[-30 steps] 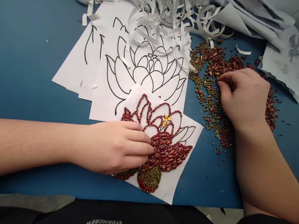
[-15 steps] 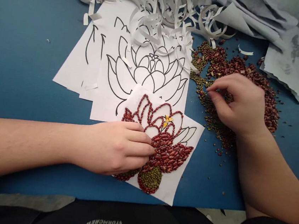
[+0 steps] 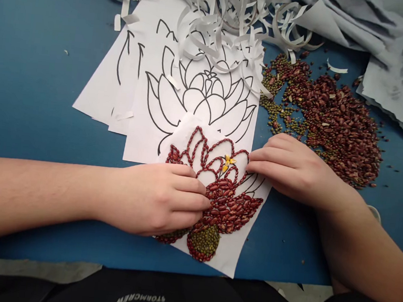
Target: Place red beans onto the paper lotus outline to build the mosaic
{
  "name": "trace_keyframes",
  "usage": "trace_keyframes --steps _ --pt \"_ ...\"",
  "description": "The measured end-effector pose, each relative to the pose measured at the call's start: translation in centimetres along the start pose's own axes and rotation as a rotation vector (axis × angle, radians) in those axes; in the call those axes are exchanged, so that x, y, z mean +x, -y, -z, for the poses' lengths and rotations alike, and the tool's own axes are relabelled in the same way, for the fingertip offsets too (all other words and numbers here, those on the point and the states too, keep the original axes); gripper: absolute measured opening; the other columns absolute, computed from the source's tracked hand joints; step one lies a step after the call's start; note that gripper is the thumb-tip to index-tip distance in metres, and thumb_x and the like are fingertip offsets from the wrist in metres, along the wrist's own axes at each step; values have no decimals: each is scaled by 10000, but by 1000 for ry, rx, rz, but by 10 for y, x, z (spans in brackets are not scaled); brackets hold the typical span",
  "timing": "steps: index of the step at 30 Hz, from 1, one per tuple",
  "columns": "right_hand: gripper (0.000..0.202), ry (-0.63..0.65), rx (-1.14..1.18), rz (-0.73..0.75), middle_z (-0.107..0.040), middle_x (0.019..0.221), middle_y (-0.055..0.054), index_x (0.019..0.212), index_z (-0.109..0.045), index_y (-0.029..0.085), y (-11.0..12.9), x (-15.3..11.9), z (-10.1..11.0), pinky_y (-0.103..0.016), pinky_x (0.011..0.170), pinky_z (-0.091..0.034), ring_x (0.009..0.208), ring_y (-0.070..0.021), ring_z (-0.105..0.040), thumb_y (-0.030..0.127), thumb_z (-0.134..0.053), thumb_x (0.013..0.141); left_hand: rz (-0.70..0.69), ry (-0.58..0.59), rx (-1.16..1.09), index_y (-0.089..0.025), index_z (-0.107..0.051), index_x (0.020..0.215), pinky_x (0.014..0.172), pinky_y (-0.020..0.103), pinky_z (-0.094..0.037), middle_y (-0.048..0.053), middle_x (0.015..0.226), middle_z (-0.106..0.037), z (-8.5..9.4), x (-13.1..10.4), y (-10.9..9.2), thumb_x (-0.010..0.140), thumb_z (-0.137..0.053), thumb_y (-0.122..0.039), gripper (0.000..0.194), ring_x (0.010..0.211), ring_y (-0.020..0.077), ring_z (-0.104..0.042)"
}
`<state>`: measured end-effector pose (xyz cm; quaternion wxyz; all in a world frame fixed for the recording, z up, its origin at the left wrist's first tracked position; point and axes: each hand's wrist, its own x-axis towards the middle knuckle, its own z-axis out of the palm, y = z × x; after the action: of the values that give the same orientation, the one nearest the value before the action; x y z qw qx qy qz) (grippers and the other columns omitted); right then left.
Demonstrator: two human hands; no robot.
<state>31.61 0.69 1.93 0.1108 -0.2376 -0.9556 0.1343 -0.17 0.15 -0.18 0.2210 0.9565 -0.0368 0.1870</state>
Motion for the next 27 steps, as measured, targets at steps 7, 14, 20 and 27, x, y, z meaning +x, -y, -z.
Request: trace_keyframes --steps 7,14,20,27 --pt "183 3 7 36 -743 1037 -78 1088 -643 227 -1 0 -1 -395 765 -405 803 -198 -556 183 -466 1071 4 -6 6 -188 -778 1017 926 379 -542 82 1211 -780 0 -1 -1 1054 -441 -161 340 1088 217 -701" --pt "195 -26 102 -7 -722 1001 -64 1061 -676 243 -3 3 3 -371 776 -423 841 -198 -595 185 -491 1062 1 6 -6 -173 -772 1031 917 378 -535 79 1214 -776 0 -1 0 1051 -451 -164 322 1080 226 -700" --pt "153 -22 84 22 -710 996 -74 1036 -657 220 -5 2 1 -365 782 -422 852 -196 -590 147 -523 1041 5 11 -10 -166 -769 1045 924 382 -529 72 1222 -775 0 -1 1 1057 -432 -165 337 1092 229 -693" --pt "181 -10 24 32 -711 956 -69 993 -663 207 -3 4 -3 -361 746 -413 785 -175 -546 146 -503 1052 -1 7 -2 -178 -767 1028 924 374 -533 71 1224 -774 0 0 0 1054 -443 -168 326 1079 222 -698"
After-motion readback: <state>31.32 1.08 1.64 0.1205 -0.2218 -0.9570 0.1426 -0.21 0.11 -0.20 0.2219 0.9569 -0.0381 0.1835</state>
